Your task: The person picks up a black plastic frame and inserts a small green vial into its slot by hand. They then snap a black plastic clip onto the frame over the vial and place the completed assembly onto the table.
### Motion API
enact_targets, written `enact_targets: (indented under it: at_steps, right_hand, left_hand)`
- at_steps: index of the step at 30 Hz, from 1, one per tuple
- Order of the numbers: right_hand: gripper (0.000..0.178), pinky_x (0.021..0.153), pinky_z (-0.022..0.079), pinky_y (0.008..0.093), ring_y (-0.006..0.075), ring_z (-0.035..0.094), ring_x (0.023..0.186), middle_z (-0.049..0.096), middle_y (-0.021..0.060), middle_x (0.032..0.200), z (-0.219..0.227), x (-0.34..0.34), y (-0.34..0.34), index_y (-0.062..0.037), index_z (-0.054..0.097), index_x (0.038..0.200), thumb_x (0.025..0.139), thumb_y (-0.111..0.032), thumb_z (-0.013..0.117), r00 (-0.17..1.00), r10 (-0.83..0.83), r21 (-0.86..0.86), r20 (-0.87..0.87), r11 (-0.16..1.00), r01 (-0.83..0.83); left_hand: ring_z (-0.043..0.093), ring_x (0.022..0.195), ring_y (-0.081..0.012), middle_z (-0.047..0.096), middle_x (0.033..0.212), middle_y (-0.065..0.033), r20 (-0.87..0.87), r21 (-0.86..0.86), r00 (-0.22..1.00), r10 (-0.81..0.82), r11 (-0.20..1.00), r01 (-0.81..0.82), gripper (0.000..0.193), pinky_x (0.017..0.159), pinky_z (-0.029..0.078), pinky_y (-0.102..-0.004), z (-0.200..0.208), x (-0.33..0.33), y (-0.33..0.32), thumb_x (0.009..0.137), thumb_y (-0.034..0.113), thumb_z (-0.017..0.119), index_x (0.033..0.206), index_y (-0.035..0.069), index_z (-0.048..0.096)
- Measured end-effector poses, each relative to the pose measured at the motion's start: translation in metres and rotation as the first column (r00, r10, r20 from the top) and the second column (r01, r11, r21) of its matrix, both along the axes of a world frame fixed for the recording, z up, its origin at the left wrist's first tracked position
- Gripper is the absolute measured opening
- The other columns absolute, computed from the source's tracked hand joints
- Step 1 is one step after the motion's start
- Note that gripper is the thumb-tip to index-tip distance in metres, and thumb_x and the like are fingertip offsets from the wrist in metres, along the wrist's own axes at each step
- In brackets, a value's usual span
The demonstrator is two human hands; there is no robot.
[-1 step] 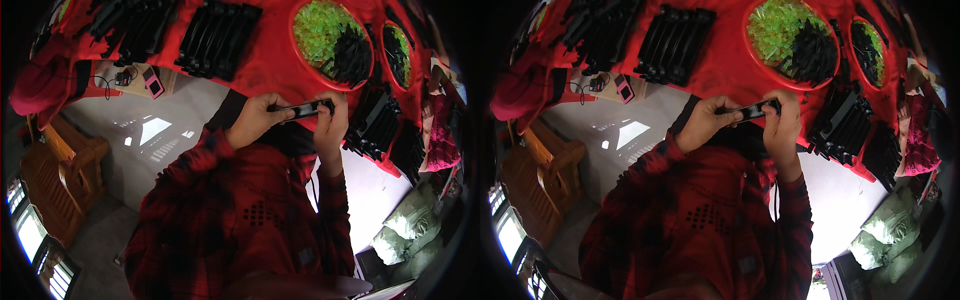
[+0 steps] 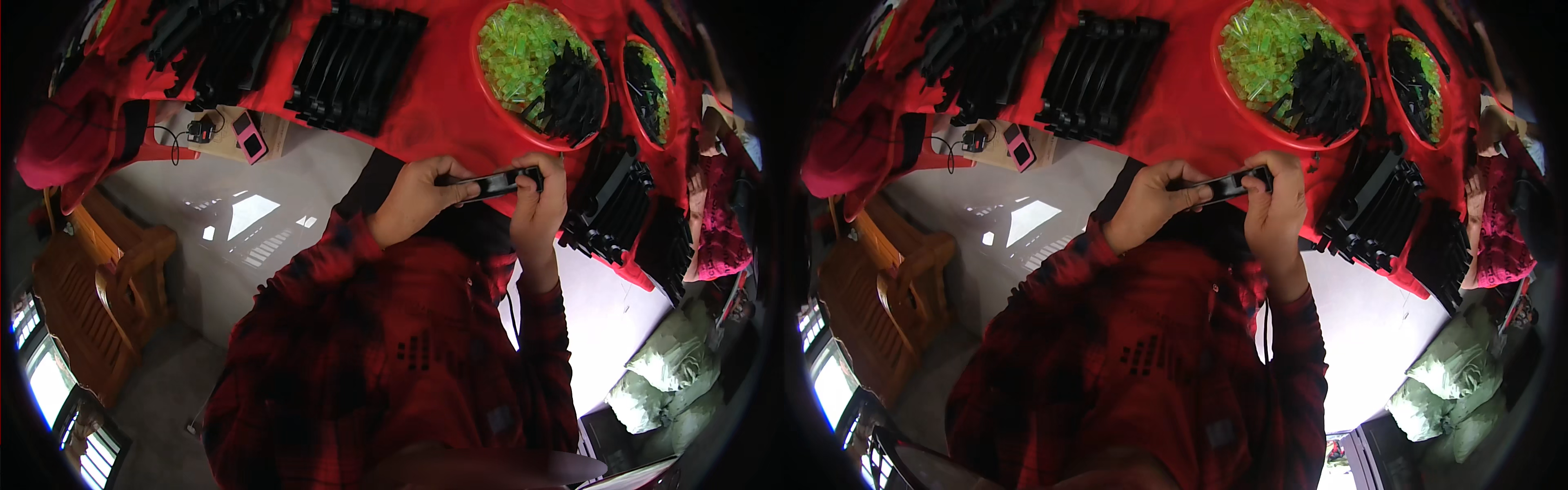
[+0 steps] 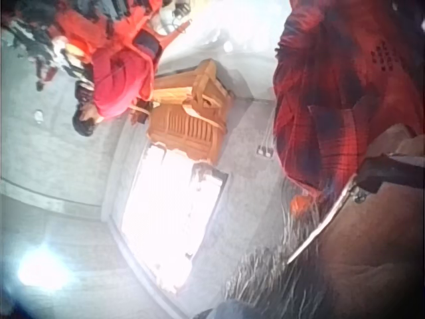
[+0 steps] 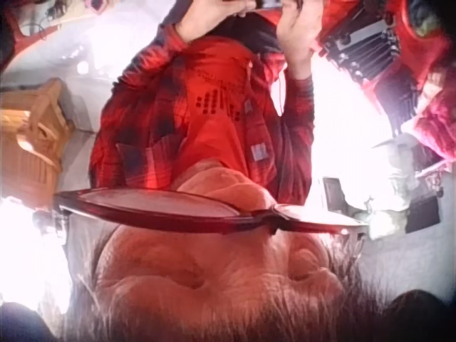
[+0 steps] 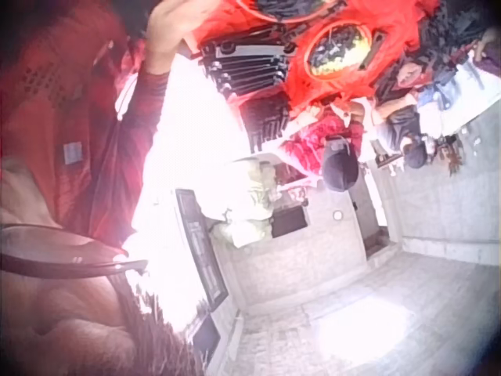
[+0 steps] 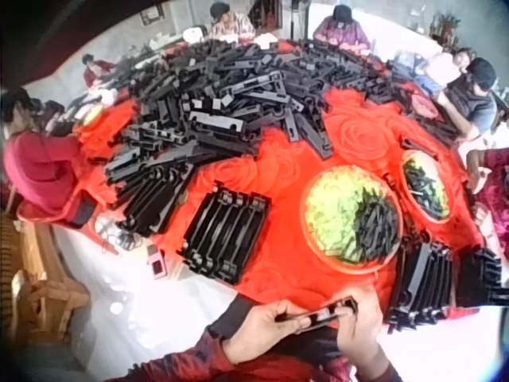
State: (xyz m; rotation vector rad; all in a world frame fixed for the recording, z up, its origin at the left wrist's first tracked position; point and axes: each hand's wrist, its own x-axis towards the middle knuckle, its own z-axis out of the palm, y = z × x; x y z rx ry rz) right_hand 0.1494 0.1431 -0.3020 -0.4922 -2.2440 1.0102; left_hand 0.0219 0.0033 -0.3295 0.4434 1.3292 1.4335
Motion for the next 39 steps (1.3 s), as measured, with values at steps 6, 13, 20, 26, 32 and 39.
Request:
enact_targets:
  at_steps: [6, 13, 20, 26, 32, 39]
  right_hand:
    - [0.016, 0.075, 0.048, 0.0355, 0.0275, 0.059, 0.085, 0.058, 0.0138, 0.098, -0.002, 0.001, -0.003, 0.0003, 0.057, 0.109, 0.094, -0.004, 0.061, 0.999, -0.002, -0.021, 0.037, 1.000, 0.003]
    - [0.017, 0.077, 0.048, 0.0375, 0.0307, 0.059, 0.087, 0.058, 0.0155, 0.099, -0.005, 0.000, -0.006, 0.0009, 0.057, 0.107, 0.092, -0.004, 0.062, 0.998, 0.060, -0.046, 0.000, 0.997, -0.060]
    - [0.015, 0.076, 0.049, 0.0383, 0.0317, 0.059, 0.086, 0.058, 0.0165, 0.099, -0.004, 0.002, -0.009, 0.0010, 0.056, 0.107, 0.093, -0.002, 0.059, 0.997, 0.069, -0.073, -0.043, 0.995, -0.072]
    - [0.014, 0.074, 0.048, 0.0370, 0.0303, 0.058, 0.083, 0.058, 0.0160, 0.097, 0.000, 0.000, -0.011, 0.0009, 0.056, 0.107, 0.094, -0.004, 0.059, 0.998, 0.066, 0.034, -0.026, 0.997, -0.065]
    - [0.013, 0.075, 0.048, 0.0331, 0.0234, 0.058, 0.083, 0.059, 0.0126, 0.093, -0.018, 0.001, -0.007, -0.0005, 0.056, 0.109, 0.100, -0.009, 0.055, 0.989, -0.116, -0.176, 0.090, 0.976, 0.131]
    - [0.018, 0.083, 0.047, 0.0286, 0.0139, 0.058, 0.090, 0.063, 0.0075, 0.099, -0.037, 0.001, 0.000, -0.0013, 0.055, 0.115, 0.104, -0.014, 0.050, 0.987, -0.145, -0.375, 0.071, 0.913, 0.161]
  left_hand:
    - [0.060, 0.077, -0.0078, 0.066, 0.088, -0.0029, 0.039, -0.012, 0.999, 0.004, 1.000, -0.004, 0.016, 0.071, 0.050, -0.0232, -0.008, 0.001, -0.002, 0.092, 0.010, 0.071, 0.102, -0.002, 0.065]
    - [0.058, 0.074, -0.0065, 0.063, 0.082, -0.0006, 0.065, -0.066, 0.997, -0.043, 0.997, 0.048, 0.015, 0.067, 0.045, -0.0221, 0.000, -0.006, -0.004, 0.090, 0.014, 0.073, 0.095, 0.003, 0.063]
    - [0.057, 0.075, -0.0057, 0.062, 0.081, -0.0003, -0.015, -0.092, 1.000, -0.017, 0.996, 0.016, 0.014, 0.067, 0.045, -0.0216, 0.005, -0.002, -0.007, 0.089, 0.012, 0.073, 0.093, 0.003, 0.062]
    - [0.059, 0.076, -0.0060, 0.065, 0.083, -0.0011, 0.085, -0.026, 0.996, 0.033, 0.999, -0.031, 0.015, 0.068, 0.046, -0.0210, -0.005, 0.005, -0.008, 0.090, 0.013, 0.073, 0.093, 0.003, 0.063]
    - [0.059, 0.074, -0.0067, 0.065, 0.083, -0.0007, 0.021, -0.160, 0.989, -0.143, 0.976, 0.145, 0.021, 0.066, 0.047, -0.0215, -0.012, -0.013, 0.006, 0.094, 0.022, 0.070, 0.097, 0.002, 0.064]
    - [0.059, 0.077, -0.0069, 0.064, 0.086, -0.0008, 0.042, -0.069, 0.963, -0.268, 0.960, 0.270, 0.018, 0.071, 0.047, -0.0219, -0.019, -0.030, 0.004, 0.095, 0.013, 0.062, 0.107, 0.000, 0.064]
